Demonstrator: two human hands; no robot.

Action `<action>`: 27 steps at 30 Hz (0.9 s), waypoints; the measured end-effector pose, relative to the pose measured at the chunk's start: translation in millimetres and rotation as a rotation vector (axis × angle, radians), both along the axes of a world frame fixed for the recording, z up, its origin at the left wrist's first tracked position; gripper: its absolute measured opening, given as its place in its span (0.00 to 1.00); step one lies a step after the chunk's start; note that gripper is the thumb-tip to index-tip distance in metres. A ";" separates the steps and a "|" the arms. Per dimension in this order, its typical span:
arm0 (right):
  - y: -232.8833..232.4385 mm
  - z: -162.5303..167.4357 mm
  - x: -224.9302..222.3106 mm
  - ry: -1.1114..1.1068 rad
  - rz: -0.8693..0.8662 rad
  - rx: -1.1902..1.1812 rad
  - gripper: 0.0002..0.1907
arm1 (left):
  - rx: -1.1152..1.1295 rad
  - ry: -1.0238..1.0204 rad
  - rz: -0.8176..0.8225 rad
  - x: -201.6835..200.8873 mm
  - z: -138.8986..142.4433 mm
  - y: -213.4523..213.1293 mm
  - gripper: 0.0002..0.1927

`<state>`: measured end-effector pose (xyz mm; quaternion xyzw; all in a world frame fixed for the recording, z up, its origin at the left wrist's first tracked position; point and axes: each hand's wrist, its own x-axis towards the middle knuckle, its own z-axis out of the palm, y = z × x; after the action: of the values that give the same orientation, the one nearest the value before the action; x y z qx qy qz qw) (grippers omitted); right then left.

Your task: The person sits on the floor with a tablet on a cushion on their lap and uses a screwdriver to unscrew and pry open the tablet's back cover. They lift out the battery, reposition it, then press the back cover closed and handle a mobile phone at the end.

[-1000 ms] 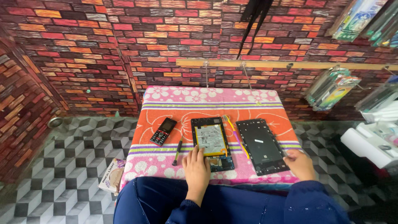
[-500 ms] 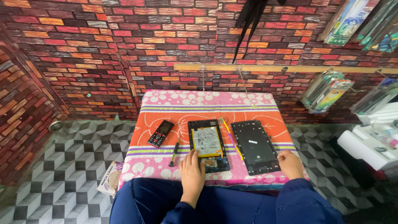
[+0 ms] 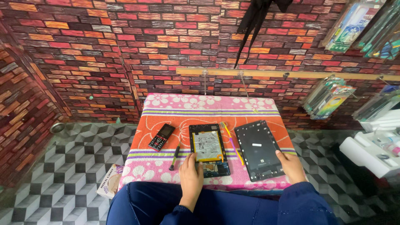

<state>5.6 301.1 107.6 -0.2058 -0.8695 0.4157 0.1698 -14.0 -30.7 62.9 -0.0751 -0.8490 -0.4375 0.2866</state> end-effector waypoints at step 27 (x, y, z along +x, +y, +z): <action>-116.2 -70.5 -7.9 0.312 0.396 -0.467 0.20 | 0.927 -0.398 -0.803 -11.3 -22.3 -8.9 0.22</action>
<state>-2.3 184.9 37.0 -0.0004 -0.7376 0.6547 0.1650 -25.4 -39.5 40.6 -0.1730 -0.5145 -0.8377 -0.0597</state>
